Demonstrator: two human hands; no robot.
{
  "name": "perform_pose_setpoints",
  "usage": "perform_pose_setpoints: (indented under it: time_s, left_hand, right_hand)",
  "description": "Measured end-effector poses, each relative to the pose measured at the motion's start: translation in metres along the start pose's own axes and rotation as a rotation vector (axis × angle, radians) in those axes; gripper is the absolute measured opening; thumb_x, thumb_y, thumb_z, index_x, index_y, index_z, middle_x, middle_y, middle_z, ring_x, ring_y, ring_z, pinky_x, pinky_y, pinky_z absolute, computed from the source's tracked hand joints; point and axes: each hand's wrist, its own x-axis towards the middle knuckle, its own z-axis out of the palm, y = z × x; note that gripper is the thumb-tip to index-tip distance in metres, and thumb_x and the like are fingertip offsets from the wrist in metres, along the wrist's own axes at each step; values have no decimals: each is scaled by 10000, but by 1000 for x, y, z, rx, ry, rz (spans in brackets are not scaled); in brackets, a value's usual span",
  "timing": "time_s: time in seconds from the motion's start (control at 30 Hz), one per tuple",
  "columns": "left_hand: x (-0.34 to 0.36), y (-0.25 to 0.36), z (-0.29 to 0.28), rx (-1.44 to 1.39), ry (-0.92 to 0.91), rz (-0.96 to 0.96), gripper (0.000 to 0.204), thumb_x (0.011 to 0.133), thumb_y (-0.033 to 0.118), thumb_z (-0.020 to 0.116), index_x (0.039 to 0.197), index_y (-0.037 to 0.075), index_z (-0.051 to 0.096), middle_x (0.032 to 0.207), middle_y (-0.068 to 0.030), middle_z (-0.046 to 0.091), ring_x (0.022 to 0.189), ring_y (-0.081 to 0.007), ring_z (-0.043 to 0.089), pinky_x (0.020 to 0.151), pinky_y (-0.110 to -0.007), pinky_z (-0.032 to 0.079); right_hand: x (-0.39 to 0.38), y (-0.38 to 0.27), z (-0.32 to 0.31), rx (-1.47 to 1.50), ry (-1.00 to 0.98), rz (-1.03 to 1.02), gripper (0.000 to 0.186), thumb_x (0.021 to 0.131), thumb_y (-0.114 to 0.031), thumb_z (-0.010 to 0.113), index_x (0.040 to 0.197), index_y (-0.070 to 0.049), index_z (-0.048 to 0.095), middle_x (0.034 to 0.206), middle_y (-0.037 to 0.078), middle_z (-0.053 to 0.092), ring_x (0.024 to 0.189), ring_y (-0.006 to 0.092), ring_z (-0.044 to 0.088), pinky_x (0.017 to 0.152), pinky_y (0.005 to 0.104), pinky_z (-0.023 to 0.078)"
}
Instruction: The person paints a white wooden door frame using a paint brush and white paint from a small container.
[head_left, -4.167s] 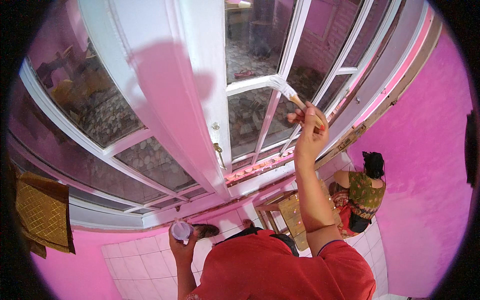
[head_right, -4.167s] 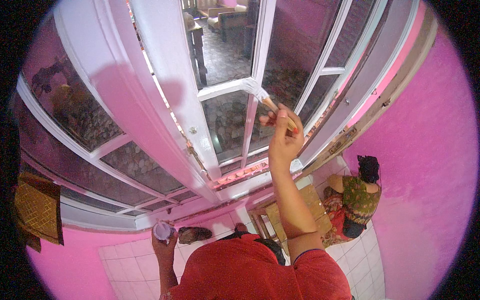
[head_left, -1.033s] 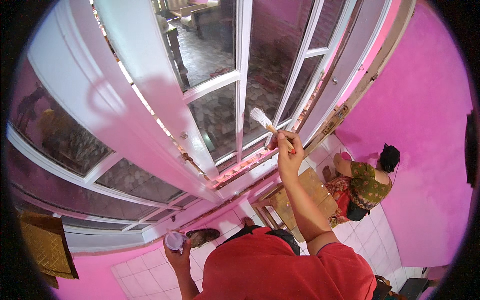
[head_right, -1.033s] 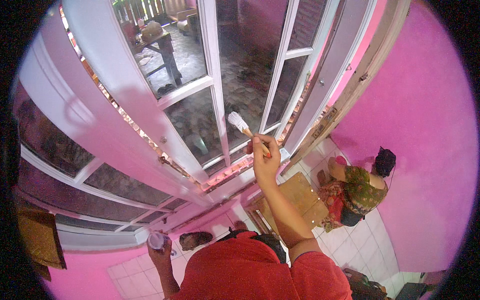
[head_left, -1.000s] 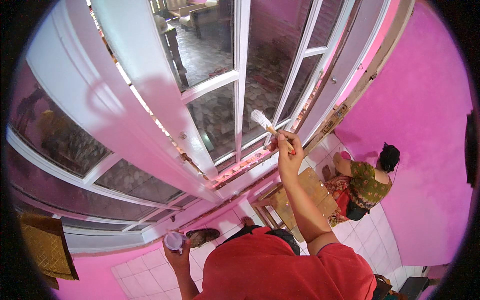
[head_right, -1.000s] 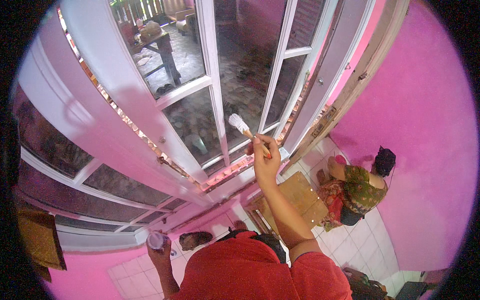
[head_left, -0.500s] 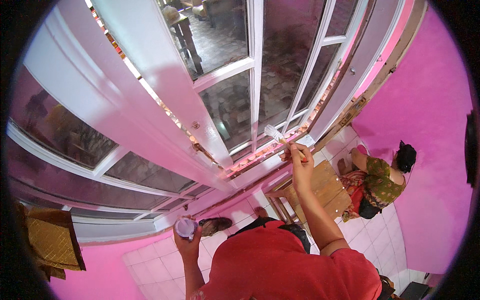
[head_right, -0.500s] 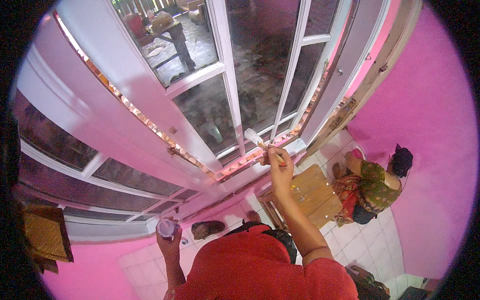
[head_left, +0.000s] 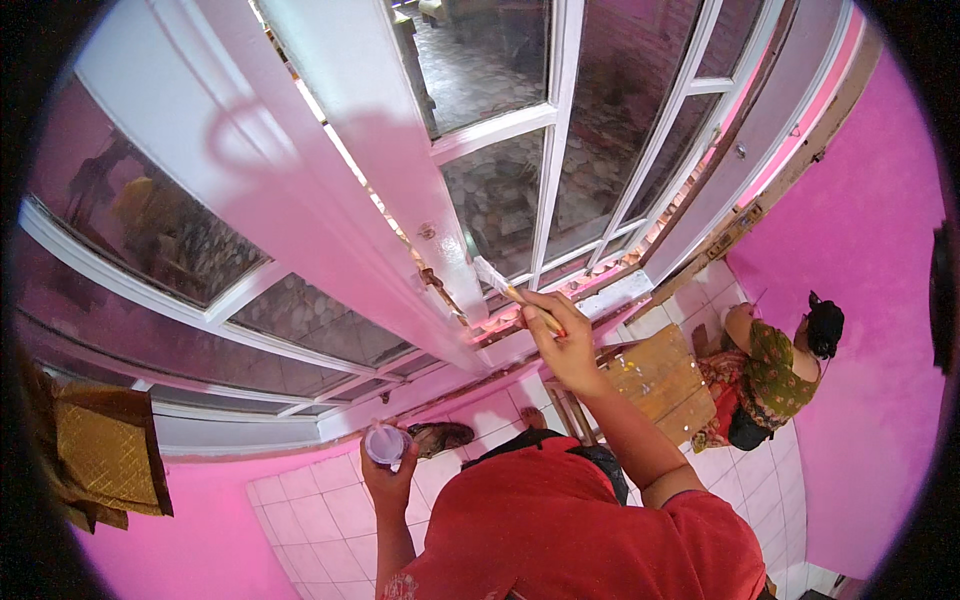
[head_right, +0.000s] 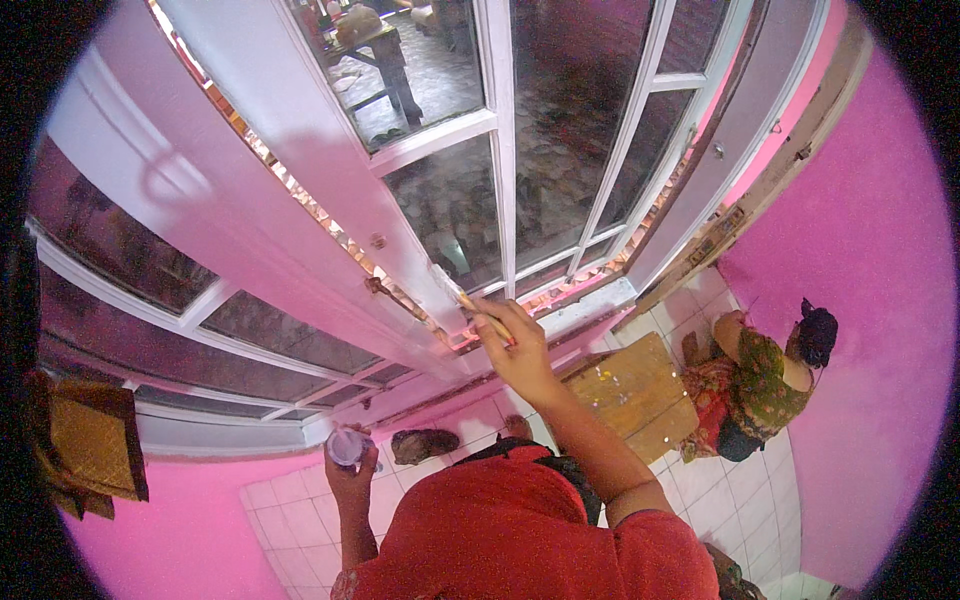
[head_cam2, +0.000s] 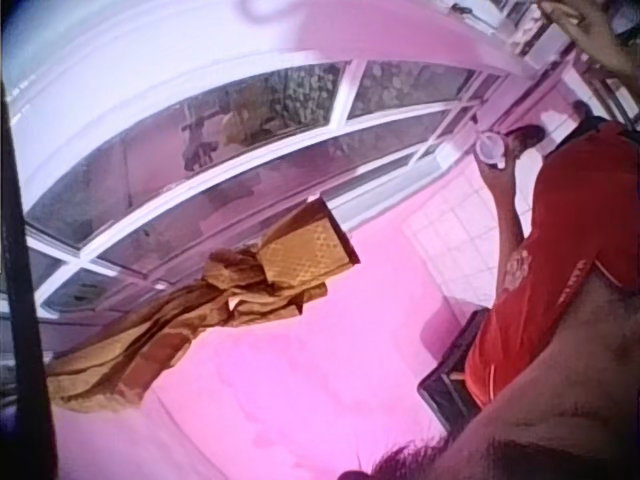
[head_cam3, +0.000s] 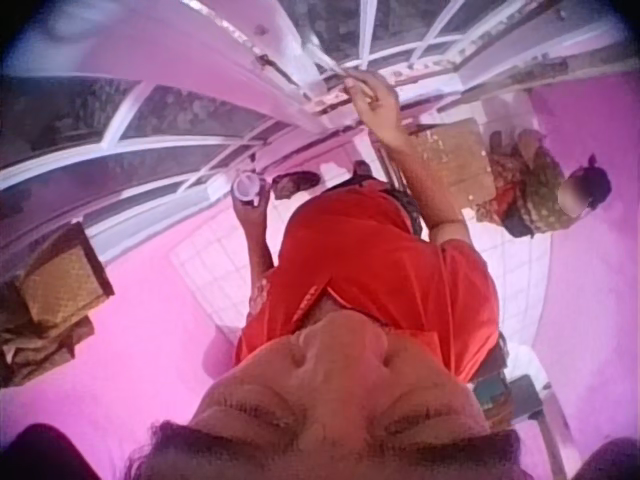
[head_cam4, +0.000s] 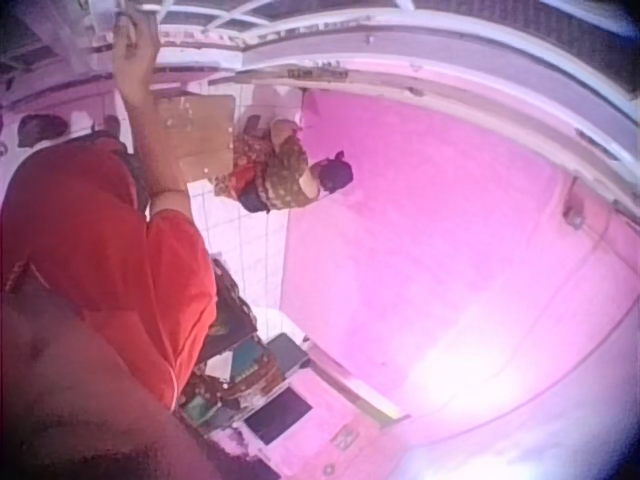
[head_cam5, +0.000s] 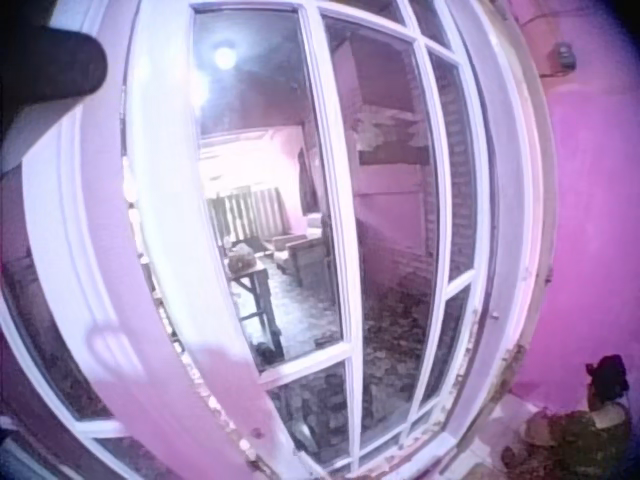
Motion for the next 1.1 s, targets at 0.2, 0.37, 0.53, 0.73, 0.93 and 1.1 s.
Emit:
perform_pose_setpoints:
  time_s: [0.2, 0.37, 0.53, 0.73, 0.93, 1.1]
  left_hand:
    - [-3, -6, -10, 40, 1, -7, 581, 797, 25, 792, 1287, 11, 481, 1215, -114, 614, 1059, -195, 624, 932, -334, 506]
    - [-6, -4, -11, 25, 27, -37, 584, 789, 28, 801, 1281, 18, 486, 1209, -109, 616, 1060, -193, 623, 924, -328, 507]
    - [-6, -7, -14, 45, 35, -8, 597, 791, 41, 805, 1290, 16, 478, 1200, -109, 615, 1062, -196, 623, 928, -335, 505]
    - [-6, -10, -17, 25, 23, -25, 603, 795, 44, 801, 1298, 14, 470, 1203, -115, 612, 1074, -208, 624, 938, -342, 503]
    - [-1, -9, -18, 60, -5, -30, 615, 788, 13, 791, 1309, 15, 464, 1210, -121, 609, 1089, -215, 623, 946, -347, 502]
    - [2, -5, -12, -5, -16, 3, 634, 782, 2, 790, 1321, 13, 457, 1212, -120, 615, 1089, -210, 623, 949, -345, 500]
  right_hand:
    - [17, -14, 25, -72, 52, -249, 320, 915, -36, 656, 1233, -1, 639, 996, 147, 642, 849, 230, 642, 747, 309, 509]
    - [20, -7, 37, -114, 43, -298, 327, 906, -19, 657, 1232, -2, 638, 1011, 155, 632, 880, 256, 637, 761, 319, 509]
    - [7, 19, 43, -141, 12, -225, 308, 910, -13, 649, 1218, 3, 643, 1000, 155, 627, 880, 256, 630, 770, 315, 503]
    - [1, 14, 40, -158, -23, -148, 303, 914, -22, 647, 1216, 2, 643, 985, 158, 625, 874, 262, 625, 774, 327, 505]
    - [11, 2, 41, -144, 68, -311, 308, 908, -12, 644, 1214, 9, 641, 975, 160, 624, 861, 259, 622, 761, 323, 501]
    - [-1, 28, 39, -195, -9, -190, 322, 898, -14, 634, 1219, 5, 626, 1009, 204, 634, 905, 335, 637, 780, 375, 515]
